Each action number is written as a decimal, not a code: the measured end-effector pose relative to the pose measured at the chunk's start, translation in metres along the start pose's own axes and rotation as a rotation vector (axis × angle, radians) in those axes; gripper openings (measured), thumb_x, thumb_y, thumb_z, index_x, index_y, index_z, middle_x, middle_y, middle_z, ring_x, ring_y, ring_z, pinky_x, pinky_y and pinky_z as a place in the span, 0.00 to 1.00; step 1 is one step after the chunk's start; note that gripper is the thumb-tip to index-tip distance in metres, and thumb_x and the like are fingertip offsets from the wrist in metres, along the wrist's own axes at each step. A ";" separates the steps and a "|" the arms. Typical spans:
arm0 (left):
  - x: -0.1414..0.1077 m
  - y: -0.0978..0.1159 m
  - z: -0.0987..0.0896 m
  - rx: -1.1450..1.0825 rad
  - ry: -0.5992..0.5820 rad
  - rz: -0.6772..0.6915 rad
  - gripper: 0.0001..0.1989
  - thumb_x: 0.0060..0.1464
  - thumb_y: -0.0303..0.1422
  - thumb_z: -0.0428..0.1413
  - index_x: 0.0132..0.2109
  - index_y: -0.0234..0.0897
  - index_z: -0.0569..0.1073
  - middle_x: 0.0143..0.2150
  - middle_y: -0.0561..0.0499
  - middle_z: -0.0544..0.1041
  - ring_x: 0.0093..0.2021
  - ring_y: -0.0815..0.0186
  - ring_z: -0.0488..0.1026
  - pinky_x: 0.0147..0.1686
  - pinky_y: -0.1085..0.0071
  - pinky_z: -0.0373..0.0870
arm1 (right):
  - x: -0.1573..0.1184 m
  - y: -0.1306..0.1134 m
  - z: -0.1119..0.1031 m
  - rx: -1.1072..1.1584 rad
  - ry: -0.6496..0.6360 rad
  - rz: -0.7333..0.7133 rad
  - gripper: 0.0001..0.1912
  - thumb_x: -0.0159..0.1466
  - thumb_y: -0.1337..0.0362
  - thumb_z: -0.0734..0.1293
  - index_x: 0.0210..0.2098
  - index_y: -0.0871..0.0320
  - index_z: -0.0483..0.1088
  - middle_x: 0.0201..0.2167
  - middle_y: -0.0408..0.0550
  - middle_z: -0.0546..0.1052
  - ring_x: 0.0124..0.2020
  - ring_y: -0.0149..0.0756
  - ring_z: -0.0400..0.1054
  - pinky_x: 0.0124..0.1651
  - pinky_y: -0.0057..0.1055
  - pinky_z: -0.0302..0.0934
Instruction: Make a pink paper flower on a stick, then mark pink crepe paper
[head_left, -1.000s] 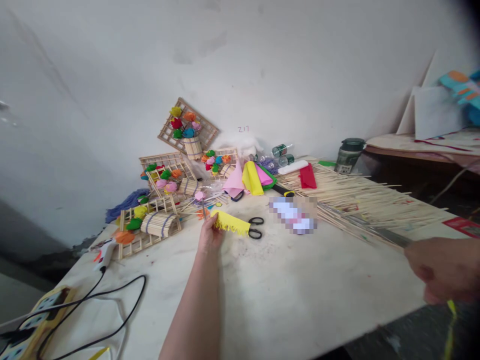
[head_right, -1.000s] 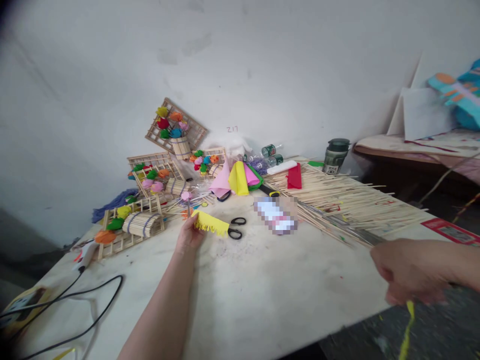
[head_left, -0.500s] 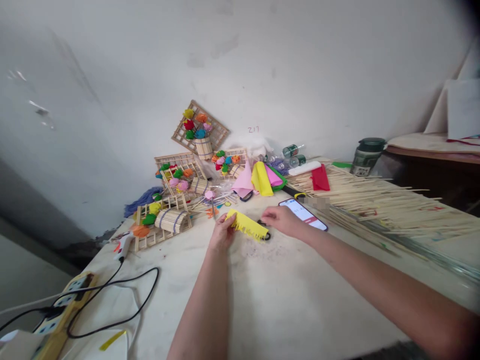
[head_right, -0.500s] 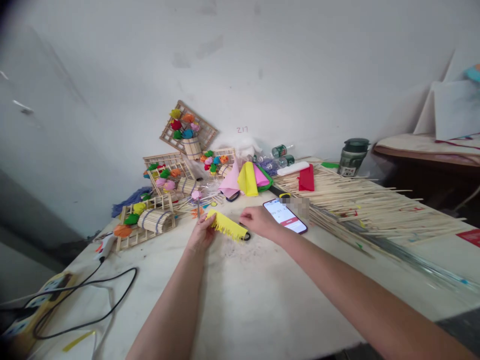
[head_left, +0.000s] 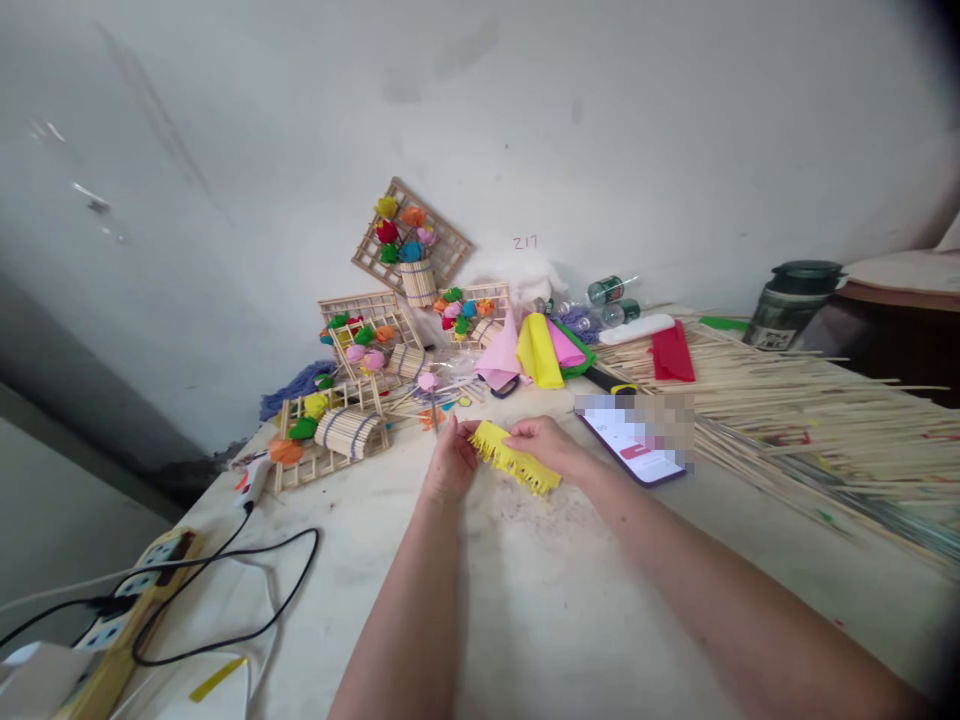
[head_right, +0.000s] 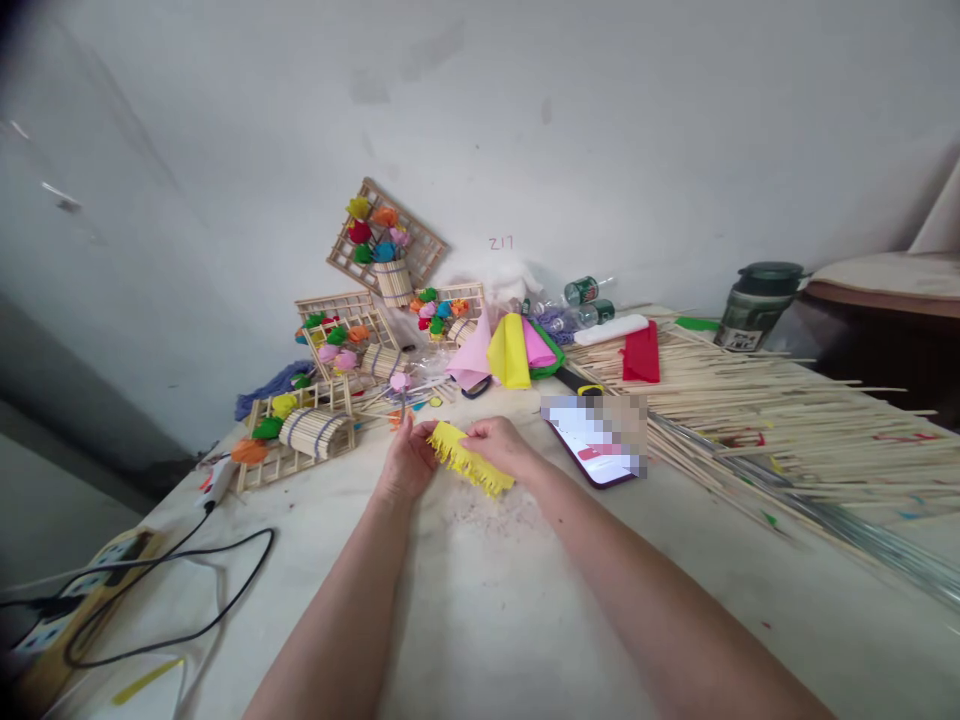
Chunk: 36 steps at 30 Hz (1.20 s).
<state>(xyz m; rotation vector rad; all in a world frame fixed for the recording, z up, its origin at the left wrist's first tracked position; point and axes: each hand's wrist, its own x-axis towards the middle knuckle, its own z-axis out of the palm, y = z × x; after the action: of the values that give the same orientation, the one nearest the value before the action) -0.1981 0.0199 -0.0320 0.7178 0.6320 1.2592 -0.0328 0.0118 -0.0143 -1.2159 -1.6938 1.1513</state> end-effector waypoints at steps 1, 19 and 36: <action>0.000 0.000 0.000 0.013 0.001 0.017 0.17 0.42 0.44 0.57 0.29 0.30 0.73 0.26 0.48 0.73 0.24 0.68 0.69 0.23 0.73 0.64 | 0.000 0.002 -0.001 0.001 -0.013 0.003 0.10 0.49 0.59 0.62 0.21 0.62 0.63 0.17 0.37 0.59 0.20 0.25 0.52 0.23 0.23 0.47; -0.004 -0.005 0.000 0.274 -0.066 0.033 0.10 0.37 0.32 0.62 0.24 0.32 0.69 0.19 0.55 0.67 0.20 0.75 0.63 0.21 0.77 0.56 | 0.009 0.007 -0.008 -0.102 -0.173 -0.076 0.12 0.51 0.58 0.62 0.20 0.61 0.62 0.17 0.36 0.54 0.20 0.24 0.46 0.23 0.24 0.42; -0.008 -0.007 0.009 0.569 -0.272 -0.082 0.13 0.42 0.38 0.57 0.25 0.33 0.66 0.20 0.57 0.61 0.20 0.75 0.56 0.21 0.76 0.48 | 0.008 0.006 -0.018 -0.131 -0.355 -0.081 0.09 0.51 0.62 0.60 0.18 0.61 0.61 0.16 0.36 0.54 0.20 0.24 0.47 0.24 0.23 0.43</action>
<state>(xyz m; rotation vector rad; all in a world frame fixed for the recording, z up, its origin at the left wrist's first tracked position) -0.1885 0.0097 -0.0312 1.2946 0.7919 0.8821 -0.0170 0.0250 -0.0139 -1.0528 -2.0905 1.2800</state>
